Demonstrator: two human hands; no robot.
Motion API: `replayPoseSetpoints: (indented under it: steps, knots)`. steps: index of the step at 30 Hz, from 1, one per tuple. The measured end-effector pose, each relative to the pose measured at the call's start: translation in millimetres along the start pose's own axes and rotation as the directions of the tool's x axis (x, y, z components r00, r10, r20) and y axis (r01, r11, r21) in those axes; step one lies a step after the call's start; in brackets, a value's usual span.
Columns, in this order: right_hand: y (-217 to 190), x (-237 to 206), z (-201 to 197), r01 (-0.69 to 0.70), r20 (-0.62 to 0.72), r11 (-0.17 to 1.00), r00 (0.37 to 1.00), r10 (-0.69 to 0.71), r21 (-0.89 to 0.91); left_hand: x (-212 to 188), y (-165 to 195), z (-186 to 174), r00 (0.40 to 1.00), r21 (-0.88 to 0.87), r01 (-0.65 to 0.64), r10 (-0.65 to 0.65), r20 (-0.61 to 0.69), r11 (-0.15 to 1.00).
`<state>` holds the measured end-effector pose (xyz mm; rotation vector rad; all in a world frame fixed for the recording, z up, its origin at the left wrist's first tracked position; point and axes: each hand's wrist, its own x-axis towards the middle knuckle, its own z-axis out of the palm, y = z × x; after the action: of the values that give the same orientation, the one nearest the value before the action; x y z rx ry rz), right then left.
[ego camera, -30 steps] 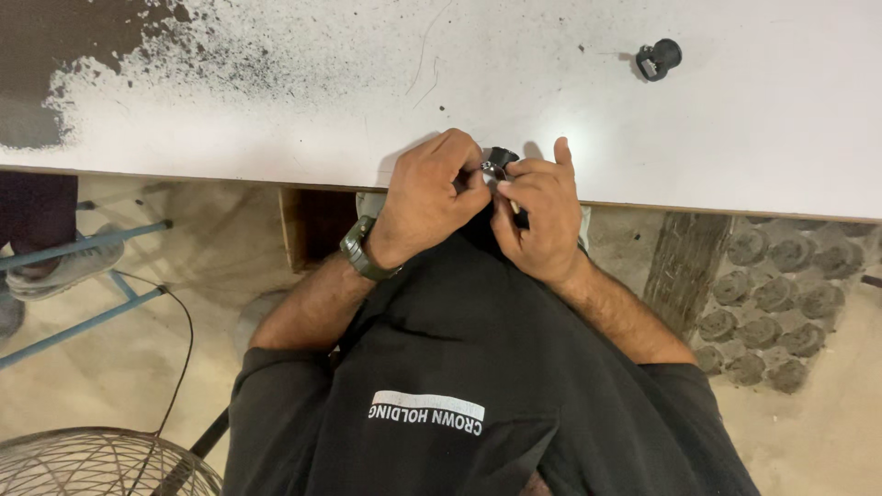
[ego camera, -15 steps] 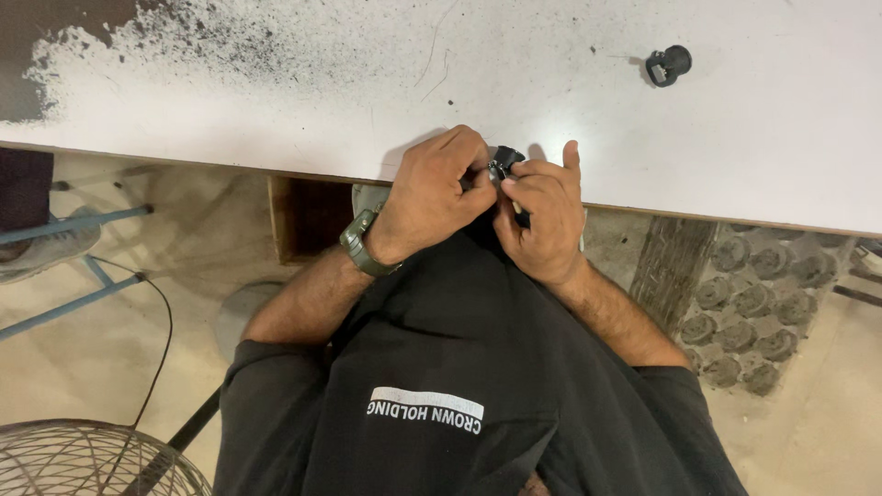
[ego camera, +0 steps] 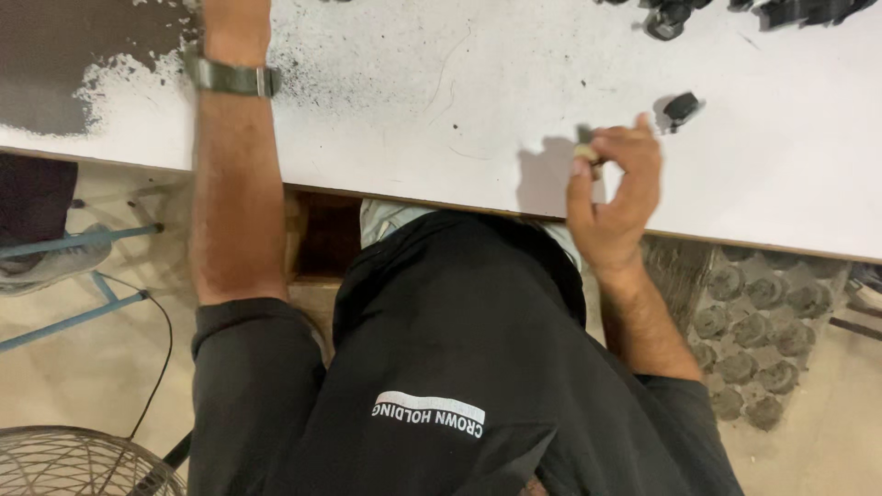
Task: The person sits at a workbench fitting black plastic components onto metal hub assemblies one at a time, using a small flat blade to press and seat each piece, then sets the finished assembly aside and picks up the next part from a pile on the table.
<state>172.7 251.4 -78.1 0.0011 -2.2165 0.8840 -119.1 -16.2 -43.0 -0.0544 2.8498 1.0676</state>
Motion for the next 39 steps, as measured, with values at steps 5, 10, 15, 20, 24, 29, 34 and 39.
replayPoseSetpoints:
  steps: [5, 10, 15, 20, 24, 29, 34, 39]
  knots:
    - [-16.0, -13.4, 7.5, -0.09, 0.077, 0.996, 0.993, 0.09, -0.005, 6.1, 16.5, -19.4, 0.971, -0.002, -0.007, 0.008, 0.237, 1.0]
    - [-16.1, -14.8, -3.0, -0.189, 0.068, 0.979, 0.981, 0.184, 0.076, -71.9, -11.4, -34.7, 0.501, 0.202, -0.81, 0.829, -0.251, 0.551]
    - [-11.3, -11.3, 4.2, -0.188, 0.083, 0.974, 0.98, 0.179, 0.127, -81.0, -9.5, -1.9, 0.525, 0.258, -0.823, 0.851, 0.008, 0.506]
    - [-14.1, -21.8, -3.6, -0.23, 0.024, 0.966, 0.973, 0.229, 0.117, -84.6, 9.5, -17.9, 0.598, 0.067, -0.801, 0.788, 0.146, 0.595]
    - [-10.0, -33.5, -11.0, -0.309, -0.006, 0.94, 0.95, 0.313, 0.142, -118.7, 19.6, -14.9, 0.447, -0.041, -0.887, 0.877, 0.175, 0.46]
    - [-12.7, -40.0, -10.5, -0.308, -0.021, 0.938, 0.949, 0.315, 0.159, -165.3, 41.1, 41.0, 0.394, -0.205, -0.853, 0.849, 0.353, 0.481]
    - [-26.7, -41.3, -11.0, -0.291, 0.032, 0.95, 0.957, 0.289, 0.113, -179.2, 35.4, 43.9, 0.372, -0.257, -0.871, 0.903, 0.214, 0.419]
    - [-34.0, -28.1, -4.6, -0.224, 0.074, 0.971, 0.973, 0.218, 0.086, -176.5, 37.5, 47.7, 0.319, -0.213, -0.903, 0.915, 0.247, 0.373]
